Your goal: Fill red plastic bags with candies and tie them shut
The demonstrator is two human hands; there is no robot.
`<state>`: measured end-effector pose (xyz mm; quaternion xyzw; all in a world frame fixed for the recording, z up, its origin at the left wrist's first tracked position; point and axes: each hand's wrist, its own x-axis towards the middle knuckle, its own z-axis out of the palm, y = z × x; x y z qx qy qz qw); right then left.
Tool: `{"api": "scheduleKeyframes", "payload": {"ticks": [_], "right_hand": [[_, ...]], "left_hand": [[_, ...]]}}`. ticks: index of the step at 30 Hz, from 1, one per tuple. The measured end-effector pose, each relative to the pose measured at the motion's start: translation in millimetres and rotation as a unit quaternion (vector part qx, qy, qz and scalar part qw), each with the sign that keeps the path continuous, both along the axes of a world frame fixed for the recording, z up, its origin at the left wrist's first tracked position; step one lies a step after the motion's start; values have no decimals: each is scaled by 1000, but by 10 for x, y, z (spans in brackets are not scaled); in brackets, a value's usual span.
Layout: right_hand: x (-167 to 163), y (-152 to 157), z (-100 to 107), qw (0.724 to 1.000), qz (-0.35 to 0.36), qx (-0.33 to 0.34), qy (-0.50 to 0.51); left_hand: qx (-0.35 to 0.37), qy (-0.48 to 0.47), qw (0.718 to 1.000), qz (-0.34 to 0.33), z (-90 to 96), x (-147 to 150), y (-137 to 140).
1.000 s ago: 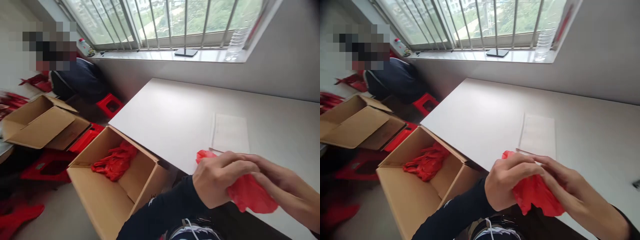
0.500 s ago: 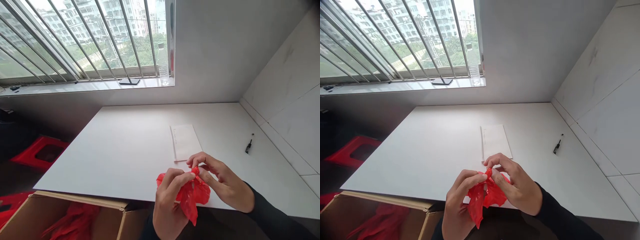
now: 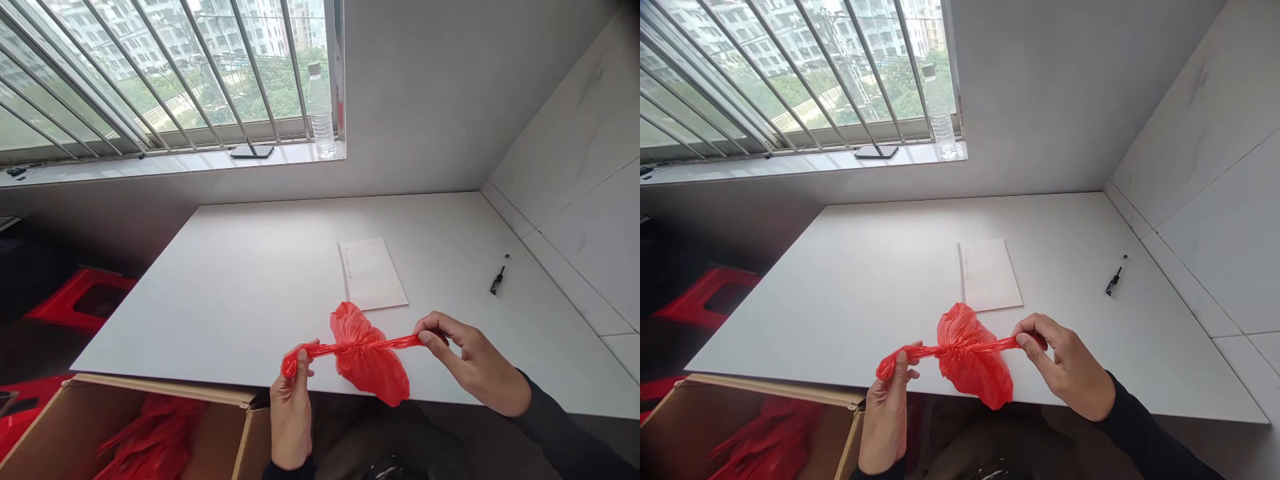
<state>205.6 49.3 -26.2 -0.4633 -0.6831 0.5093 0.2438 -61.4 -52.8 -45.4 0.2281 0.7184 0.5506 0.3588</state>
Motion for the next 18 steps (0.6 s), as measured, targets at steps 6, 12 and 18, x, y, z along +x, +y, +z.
{"api": "scheduleKeyframes", "payload": {"ticks": [6,12,18], "right_hand": [[-272,-114,-46,991,41,-76,105],[-394,-254,-143,985,58,-103,128],[-329,-410,-381,991,46,-93,84]], "left_hand": [[26,-121,992,-13,5,339,165],[48,-146,988,31,-37,248,347],[35,-144,988,50,-195,14,148]]}}
